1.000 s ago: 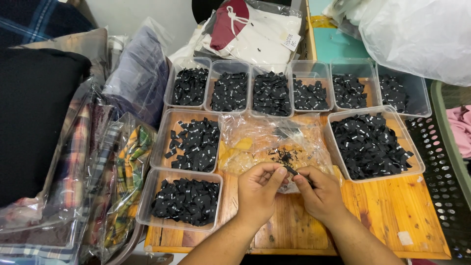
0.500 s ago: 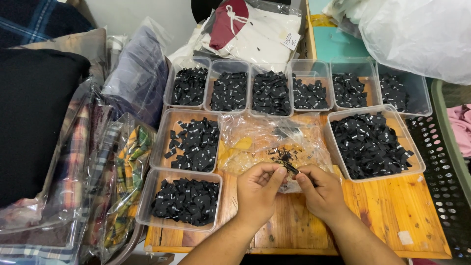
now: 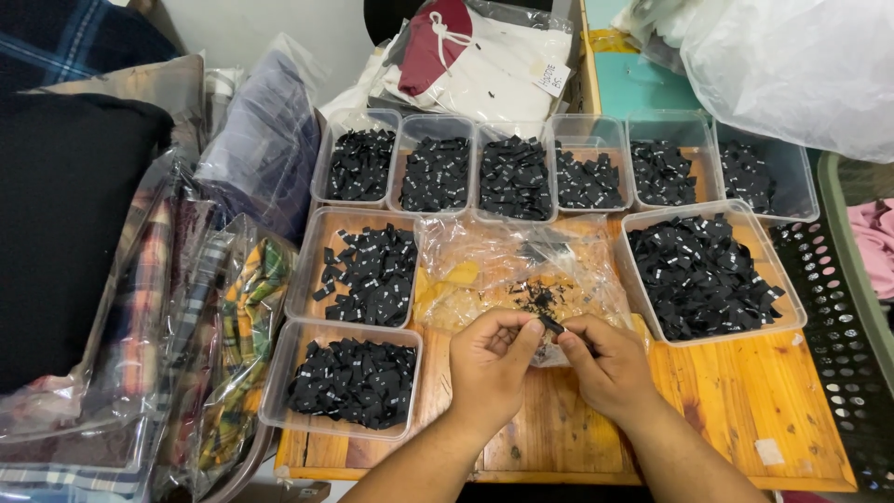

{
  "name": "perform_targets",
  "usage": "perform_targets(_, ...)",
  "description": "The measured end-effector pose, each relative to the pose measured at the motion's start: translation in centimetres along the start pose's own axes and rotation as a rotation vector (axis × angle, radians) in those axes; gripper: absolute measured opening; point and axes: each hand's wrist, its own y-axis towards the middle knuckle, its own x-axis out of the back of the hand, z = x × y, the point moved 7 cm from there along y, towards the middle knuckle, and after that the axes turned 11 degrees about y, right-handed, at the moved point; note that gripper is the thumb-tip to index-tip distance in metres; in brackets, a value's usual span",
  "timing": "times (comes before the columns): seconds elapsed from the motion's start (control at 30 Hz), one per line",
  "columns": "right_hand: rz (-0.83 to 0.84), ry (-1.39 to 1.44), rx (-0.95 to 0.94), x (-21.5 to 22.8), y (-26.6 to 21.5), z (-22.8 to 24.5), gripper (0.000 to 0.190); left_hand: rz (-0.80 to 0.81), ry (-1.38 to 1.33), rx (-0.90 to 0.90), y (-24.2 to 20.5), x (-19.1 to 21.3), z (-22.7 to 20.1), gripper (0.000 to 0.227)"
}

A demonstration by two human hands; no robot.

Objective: Using a small hand tool to smooth or trim small black stickers or plastic components before sorting them into bins.

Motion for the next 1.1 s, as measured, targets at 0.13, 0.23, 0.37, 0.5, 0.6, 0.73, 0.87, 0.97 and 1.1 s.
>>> perform_targets(0.13, 0.001, 0.001, 0.011, 0.0, 0.1, 0.4, 0.025, 0.001, 0.01, -0.007, 0.0, 0.0, 0.0, 0.006)
perform_targets(0.23, -0.001, -0.002, 0.007, -0.1, 0.1, 0.3, 0.024, -0.002, 0.011, 0.01, 0.0, 0.0, 0.1, 0.008)
perform_targets(0.37, -0.014, 0.021, 0.031, 0.0, 0.1, 0.7, 0.026, -0.005, 0.007, 0.007, 0.0, 0.0, 0.1, 0.006)
perform_targets(0.5, -0.032, 0.017, -0.006, 0.2, 0.1, 0.3, 0.031, 0.007, 0.001, 0.054, 0.1, 0.0, 0.1, 0.006)
perform_targets(0.6, -0.033, 0.03, -0.029, 0.2, 0.1, -0.1, 0.031, 0.032, -0.068, 0.175, 0.2, -0.2, 0.8, 0.009)
perform_targets(0.73, -0.047, 0.038, -0.06, 0.3, 0.1, -0.8, 0.032, 0.03, -0.143, 0.368, 0.3, -0.5, 2.2, 0.009)
perform_targets(0.87, -0.086, 0.261, -0.137, 0.2, -0.1, -1.8, 0.028, 0.036, -0.378, 0.46, 0.1, -1.0, 2.9, 0.019)
perform_targets(0.97, -0.11, 0.432, -0.135, 0.0, -0.1, -2.0, 0.032, 0.033, -0.483, 0.502, 0.0, -1.2, 3.1, 0.026)
perform_targets(1.1, -0.109, 0.534, -0.111, -0.1, -0.1, -1.9, 0.034, 0.038, -0.554, 0.49, 0.2, -1.2, 2.8, 0.034)
